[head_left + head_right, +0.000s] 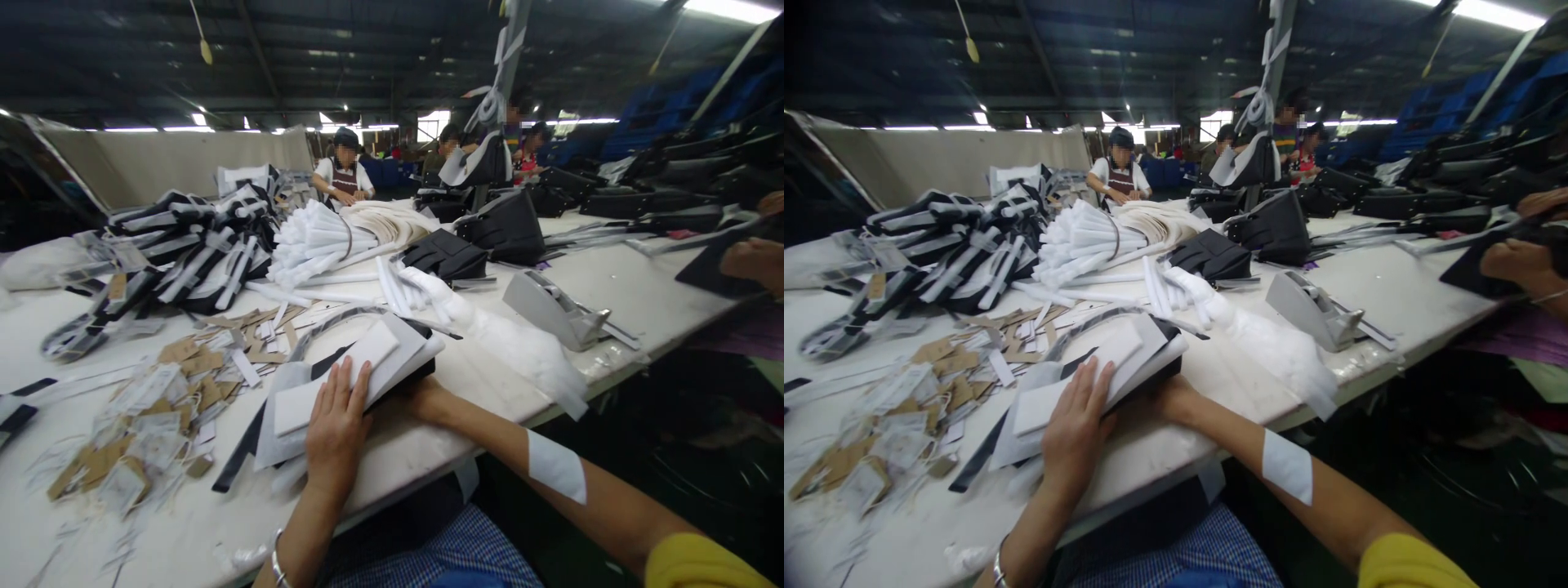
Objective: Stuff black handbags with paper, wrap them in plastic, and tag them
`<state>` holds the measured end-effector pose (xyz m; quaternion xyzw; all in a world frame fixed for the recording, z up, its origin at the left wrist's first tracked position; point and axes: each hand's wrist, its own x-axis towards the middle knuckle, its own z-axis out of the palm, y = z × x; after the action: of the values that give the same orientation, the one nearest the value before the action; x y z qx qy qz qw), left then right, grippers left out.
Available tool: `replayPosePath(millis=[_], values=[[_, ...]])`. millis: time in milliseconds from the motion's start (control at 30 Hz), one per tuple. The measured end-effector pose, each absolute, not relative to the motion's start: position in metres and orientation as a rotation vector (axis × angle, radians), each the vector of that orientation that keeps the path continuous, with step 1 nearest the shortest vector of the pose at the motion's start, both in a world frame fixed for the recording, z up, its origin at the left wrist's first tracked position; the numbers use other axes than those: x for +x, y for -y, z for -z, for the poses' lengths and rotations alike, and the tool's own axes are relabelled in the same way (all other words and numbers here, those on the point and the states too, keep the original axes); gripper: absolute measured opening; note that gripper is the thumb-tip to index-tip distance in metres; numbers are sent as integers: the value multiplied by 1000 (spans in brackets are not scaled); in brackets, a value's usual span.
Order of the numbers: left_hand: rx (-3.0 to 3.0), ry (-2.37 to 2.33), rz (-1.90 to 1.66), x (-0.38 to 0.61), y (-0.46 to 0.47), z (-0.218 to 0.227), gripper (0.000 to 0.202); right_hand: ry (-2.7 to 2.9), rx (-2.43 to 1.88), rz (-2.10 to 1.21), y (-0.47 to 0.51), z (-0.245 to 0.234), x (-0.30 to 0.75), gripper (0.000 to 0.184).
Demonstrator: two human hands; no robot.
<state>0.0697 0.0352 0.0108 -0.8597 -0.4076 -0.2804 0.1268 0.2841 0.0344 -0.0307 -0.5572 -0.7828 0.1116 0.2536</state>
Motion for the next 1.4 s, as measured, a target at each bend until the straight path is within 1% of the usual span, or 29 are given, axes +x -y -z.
replayPosePath(millis=[133, 233, 367, 433, 533, 600, 667, 733, 800, 833, 933, 1033, 1100, 1133, 1233, 1400], values=[[-2515, 1161, 803, 71, -37, -10, 73, 2122, -1566, -226, -2, 18, 298, 31], [-2532, 1139, 753, 73, -36, -7, 71, 2209, -1584, -199, 14, 14, 300, 36], [-2536, 1110, 712, 75, -32, -6, 67, 2173, -1599, -116, 23, 17, 295, 26], [-2526, 1076, 701, 75, -29, -3, 64, 2170, -1449, -77, 34, 11, 293, 26], [-2511, 997, 675, 76, -26, 4, 59, 2173, -1124, -111, 52, -11, 297, 21], [-2503, 954, 665, 77, -24, 8, 58, 2053, -1068, -108, 50, -32, 304, 19], [-2497, 923, 666, 78, -21, 11, 57, 1841, -1185, -66, 29, -53, 311, 20], [-2493, 884, 675, 77, -18, 11, 54, 1710, -1381, -50, -8, -67, 318, 24], [-2487, 842, 681, 75, -15, 9, 53, 1824, -1621, -134, -53, -73, 321, 28], [-2481, 823, 684, 73, -14, 9, 52, 1921, -1751, -213, -75, -73, 321, 28], [-2466, 802, 674, 64, -12, 8, 52, 2065, -1955, -366, -130, -63, 312, 28], [-2453, 804, 675, 53, -14, 10, 53, 2059, -2116, -402, -160, -46, 299, 38], [-2450, 794, 676, 48, -17, 10, 52, 2022, -2184, -417, -170, -36, 294, 41], [-2452, 792, 671, 46, -18, 10, 51, 2001, -2203, -433, -173, -33, 293, 40], [-2454, 791, 662, 44, -20, 9, 51, 1932, -2203, -536, -177, -26, 298, 27], [-2454, 808, 691, 46, -18, 9, 51, 1750, -1989, -749, -167, -25, 309, 15]])
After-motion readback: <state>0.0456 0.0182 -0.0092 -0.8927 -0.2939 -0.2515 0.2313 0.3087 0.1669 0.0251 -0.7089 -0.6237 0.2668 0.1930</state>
